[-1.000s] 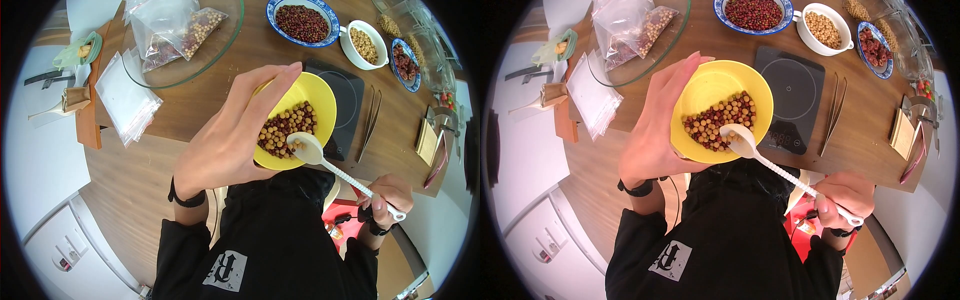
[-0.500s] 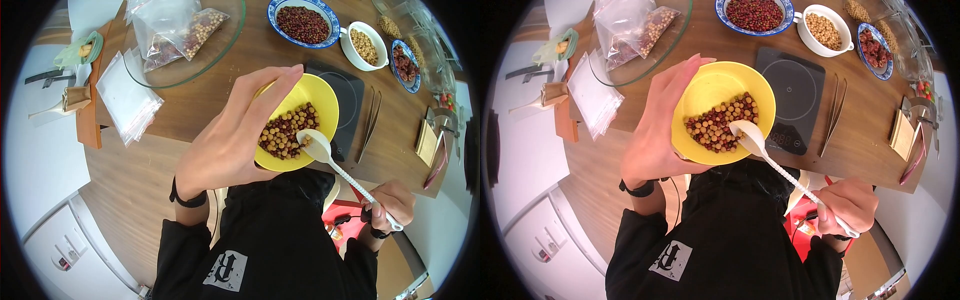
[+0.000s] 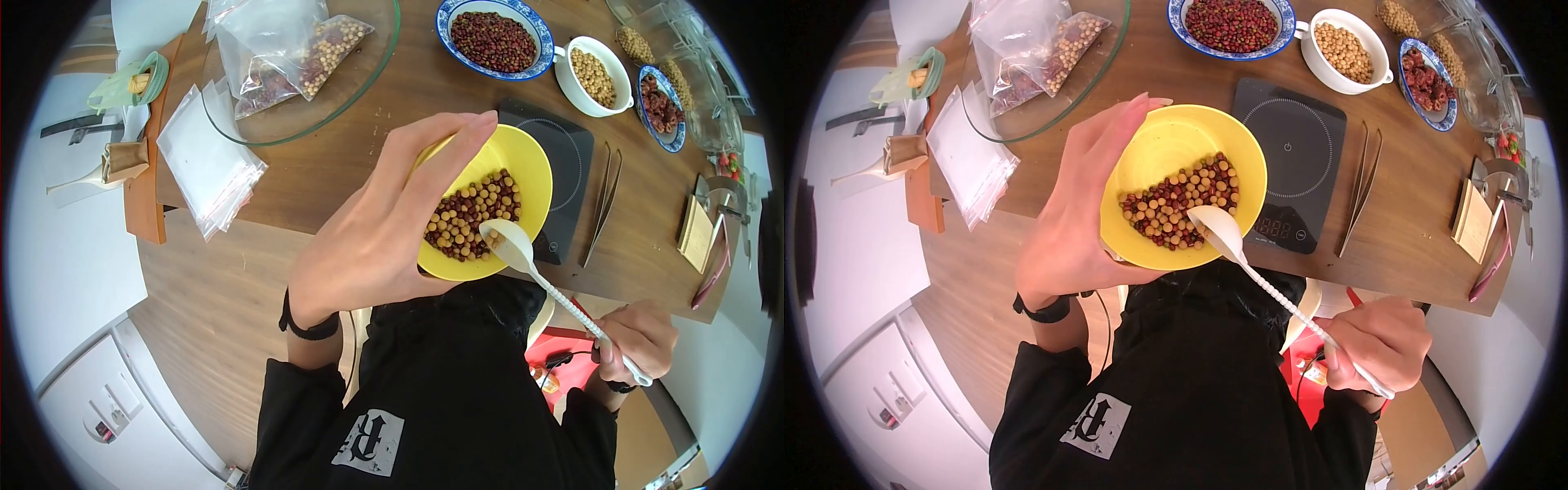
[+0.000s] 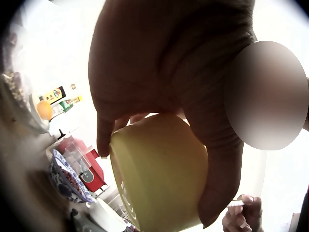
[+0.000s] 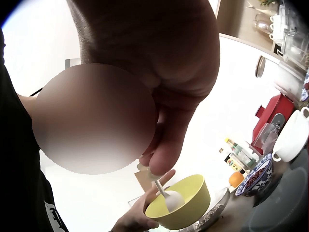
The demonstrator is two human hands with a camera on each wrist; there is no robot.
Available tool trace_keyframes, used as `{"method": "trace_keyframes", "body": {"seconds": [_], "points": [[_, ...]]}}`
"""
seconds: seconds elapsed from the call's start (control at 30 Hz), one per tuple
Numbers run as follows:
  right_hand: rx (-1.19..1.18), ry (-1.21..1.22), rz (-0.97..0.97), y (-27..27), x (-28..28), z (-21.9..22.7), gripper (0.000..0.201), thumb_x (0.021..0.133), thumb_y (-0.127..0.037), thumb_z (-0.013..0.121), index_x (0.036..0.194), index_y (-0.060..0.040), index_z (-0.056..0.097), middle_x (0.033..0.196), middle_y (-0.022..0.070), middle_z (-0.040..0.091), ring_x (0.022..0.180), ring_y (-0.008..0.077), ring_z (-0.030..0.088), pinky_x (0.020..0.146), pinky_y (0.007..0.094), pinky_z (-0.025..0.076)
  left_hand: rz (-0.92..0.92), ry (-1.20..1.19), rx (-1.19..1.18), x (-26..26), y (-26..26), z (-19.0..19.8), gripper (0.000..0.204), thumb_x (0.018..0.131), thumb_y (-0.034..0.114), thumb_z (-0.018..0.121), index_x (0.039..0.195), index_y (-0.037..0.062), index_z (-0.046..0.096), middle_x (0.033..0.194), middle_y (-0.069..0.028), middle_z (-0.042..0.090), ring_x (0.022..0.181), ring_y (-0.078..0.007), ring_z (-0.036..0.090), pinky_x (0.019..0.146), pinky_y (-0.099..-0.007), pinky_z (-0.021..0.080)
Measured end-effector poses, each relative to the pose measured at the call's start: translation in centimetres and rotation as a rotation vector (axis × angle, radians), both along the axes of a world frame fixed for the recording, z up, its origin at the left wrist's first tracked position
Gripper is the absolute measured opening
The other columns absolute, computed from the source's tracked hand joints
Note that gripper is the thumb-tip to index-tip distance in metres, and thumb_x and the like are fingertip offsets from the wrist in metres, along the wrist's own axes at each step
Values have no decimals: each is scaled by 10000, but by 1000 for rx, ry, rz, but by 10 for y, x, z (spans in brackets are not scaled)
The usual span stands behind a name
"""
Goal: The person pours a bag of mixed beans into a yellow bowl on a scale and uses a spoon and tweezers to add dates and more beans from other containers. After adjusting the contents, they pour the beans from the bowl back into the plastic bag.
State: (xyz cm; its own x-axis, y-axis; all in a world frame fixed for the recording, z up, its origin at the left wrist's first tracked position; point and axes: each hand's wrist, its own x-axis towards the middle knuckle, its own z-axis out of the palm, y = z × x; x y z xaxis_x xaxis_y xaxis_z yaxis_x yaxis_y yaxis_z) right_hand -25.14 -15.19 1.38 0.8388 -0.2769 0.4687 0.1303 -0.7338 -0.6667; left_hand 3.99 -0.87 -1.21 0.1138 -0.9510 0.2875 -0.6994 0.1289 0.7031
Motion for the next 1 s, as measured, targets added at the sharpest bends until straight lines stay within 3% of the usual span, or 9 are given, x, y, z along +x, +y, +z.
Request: {"method": "trace_keyframes", "body": {"seconds": [0.57, 1.0], "points": [[205, 1, -221, 6, -11, -18, 211, 847, -207, 706, 750, -19, 696, 595, 68, 646, 434, 180, 565, 425, 281, 429, 1, 57, 15, -1, 1, -2, 1240, 512, 149, 956, 1545, 31, 282, 1477, -161, 470, 1352, -378, 412, 1098, -467, 390], [186, -18, -45, -4, -3, -25, 124, 787, -128, 716, 793, -4, 708, 612, 84, 661, 426, 165, 574, 400, 271, 449, -33, 85, 3, 0, 2, -4, 1243, 524, 170, 961, 1554, 54, 275, 1479, -174, 462, 1357, -388, 414, 1090, -486, 400]]}}
